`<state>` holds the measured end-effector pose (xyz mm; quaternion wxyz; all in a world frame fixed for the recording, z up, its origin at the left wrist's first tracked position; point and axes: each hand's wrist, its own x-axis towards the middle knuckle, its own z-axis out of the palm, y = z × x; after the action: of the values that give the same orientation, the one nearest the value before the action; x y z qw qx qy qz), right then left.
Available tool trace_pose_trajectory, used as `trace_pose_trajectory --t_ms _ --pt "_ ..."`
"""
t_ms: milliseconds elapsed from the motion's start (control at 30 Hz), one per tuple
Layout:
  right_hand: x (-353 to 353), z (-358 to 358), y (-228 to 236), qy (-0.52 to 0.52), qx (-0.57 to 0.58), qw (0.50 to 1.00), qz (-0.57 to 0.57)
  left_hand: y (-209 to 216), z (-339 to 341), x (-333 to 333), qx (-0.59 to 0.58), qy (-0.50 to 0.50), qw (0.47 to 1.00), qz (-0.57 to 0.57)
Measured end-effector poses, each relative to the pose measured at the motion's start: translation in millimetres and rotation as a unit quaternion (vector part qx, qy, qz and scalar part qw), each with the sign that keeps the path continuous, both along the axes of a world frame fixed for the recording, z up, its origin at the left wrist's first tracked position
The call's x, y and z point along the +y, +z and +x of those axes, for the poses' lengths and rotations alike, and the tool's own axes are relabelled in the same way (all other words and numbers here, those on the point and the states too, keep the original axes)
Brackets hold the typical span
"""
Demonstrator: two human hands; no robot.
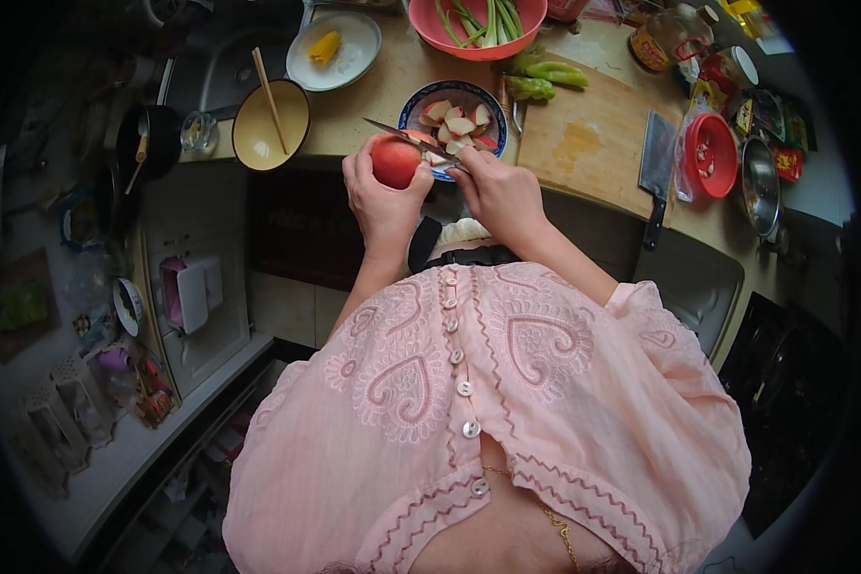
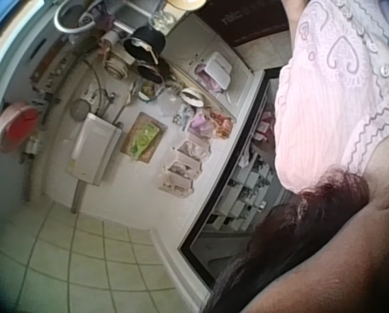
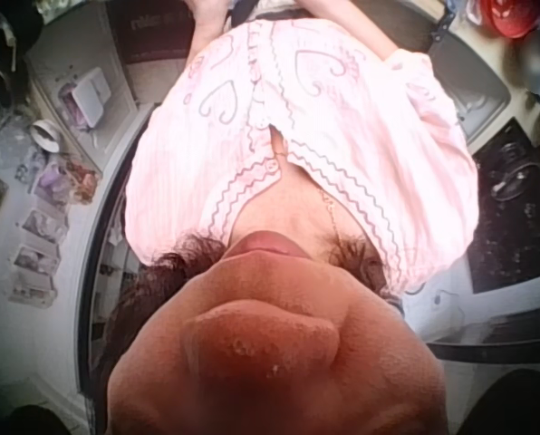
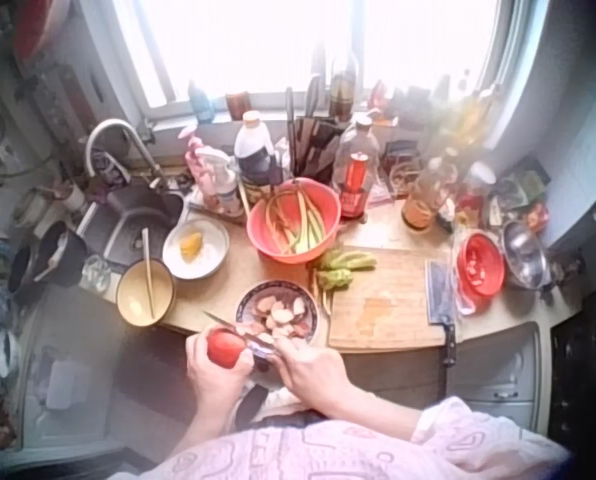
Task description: The person cuts a peach into small pieces using a knife over a bowl. They hold the fruit in one hand and slice it with the other, placing the cut pieces into the bowl.
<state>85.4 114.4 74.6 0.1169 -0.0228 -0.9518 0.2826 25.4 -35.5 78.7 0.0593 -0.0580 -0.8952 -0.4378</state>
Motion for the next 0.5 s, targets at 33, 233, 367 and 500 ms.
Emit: trace_pose_trajectory --t_ms 33,233,367,500 --pt "0.4 -1.2 1.6 0.003 -0.004 1.000 0.002 0.5 -1.0 -0.3 -0.002 0.002 1.000 0.002" --pt "-1.5 -3.2 0.5 -0.003 0.014 1.000 -0.006 0.5 -2.9 1.0 0.011 0.001 1.000 -0.010" --pt "-0.1 -0.7 -5.2 -0.005 -0.001 1.000 0.001 0.3 -3.0 -1.2 0.010 0.006 1.000 -0.019" --pt "0.6 -2.0 -8.8 -0.019 -0.013 1.000 -0.016 2.0 2.8 2.4 0.012 0.001 1.000 -0.026"
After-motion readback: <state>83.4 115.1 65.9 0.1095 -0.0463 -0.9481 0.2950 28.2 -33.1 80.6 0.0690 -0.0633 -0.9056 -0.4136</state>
